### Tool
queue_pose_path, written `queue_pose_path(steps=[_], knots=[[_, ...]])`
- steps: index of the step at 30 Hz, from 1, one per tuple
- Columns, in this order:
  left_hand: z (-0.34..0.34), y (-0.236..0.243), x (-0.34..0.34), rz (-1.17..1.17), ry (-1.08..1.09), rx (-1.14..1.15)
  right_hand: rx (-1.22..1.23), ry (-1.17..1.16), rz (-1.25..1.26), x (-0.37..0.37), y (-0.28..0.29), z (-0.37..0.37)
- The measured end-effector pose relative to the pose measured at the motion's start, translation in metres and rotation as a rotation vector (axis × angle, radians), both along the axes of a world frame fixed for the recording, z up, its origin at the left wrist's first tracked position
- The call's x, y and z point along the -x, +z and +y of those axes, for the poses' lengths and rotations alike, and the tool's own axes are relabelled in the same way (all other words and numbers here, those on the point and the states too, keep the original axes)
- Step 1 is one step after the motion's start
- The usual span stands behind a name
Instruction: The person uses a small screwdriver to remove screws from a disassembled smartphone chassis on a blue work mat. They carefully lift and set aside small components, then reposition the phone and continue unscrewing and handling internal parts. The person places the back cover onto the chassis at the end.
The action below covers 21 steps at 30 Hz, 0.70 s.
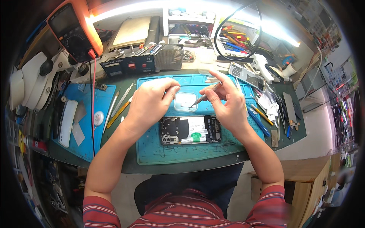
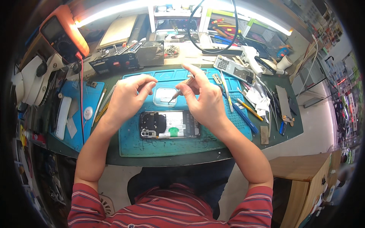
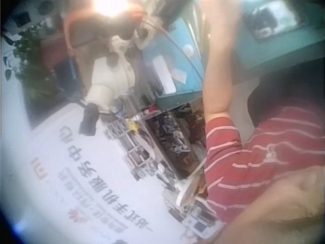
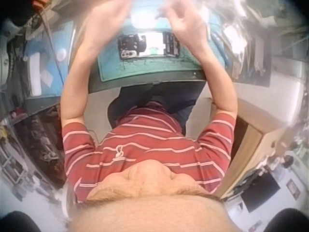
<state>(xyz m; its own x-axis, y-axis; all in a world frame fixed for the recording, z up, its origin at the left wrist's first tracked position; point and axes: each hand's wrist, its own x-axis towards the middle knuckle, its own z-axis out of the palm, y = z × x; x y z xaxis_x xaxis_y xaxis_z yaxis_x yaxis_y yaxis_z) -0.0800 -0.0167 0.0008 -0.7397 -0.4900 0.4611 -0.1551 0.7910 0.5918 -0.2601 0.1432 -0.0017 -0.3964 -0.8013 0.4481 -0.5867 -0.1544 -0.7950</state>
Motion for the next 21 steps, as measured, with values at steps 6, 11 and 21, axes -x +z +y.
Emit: queue_pose_path(steps=[6, 11, 21], knots=[[0.008, -0.003, 0.000, -0.112, -0.147, -0.117, 0.088, -0.001, -0.042, 0.002, 0.000, -0.001], [0.015, -0.015, 0.008, -0.097, -0.141, -0.081, 0.111, -0.018, -0.013, 0.000, 0.002, -0.002], [0.012, -0.024, 0.011, -0.061, -0.126, -0.020, 0.127, -0.052, -0.020, 0.003, 0.007, 0.002]])
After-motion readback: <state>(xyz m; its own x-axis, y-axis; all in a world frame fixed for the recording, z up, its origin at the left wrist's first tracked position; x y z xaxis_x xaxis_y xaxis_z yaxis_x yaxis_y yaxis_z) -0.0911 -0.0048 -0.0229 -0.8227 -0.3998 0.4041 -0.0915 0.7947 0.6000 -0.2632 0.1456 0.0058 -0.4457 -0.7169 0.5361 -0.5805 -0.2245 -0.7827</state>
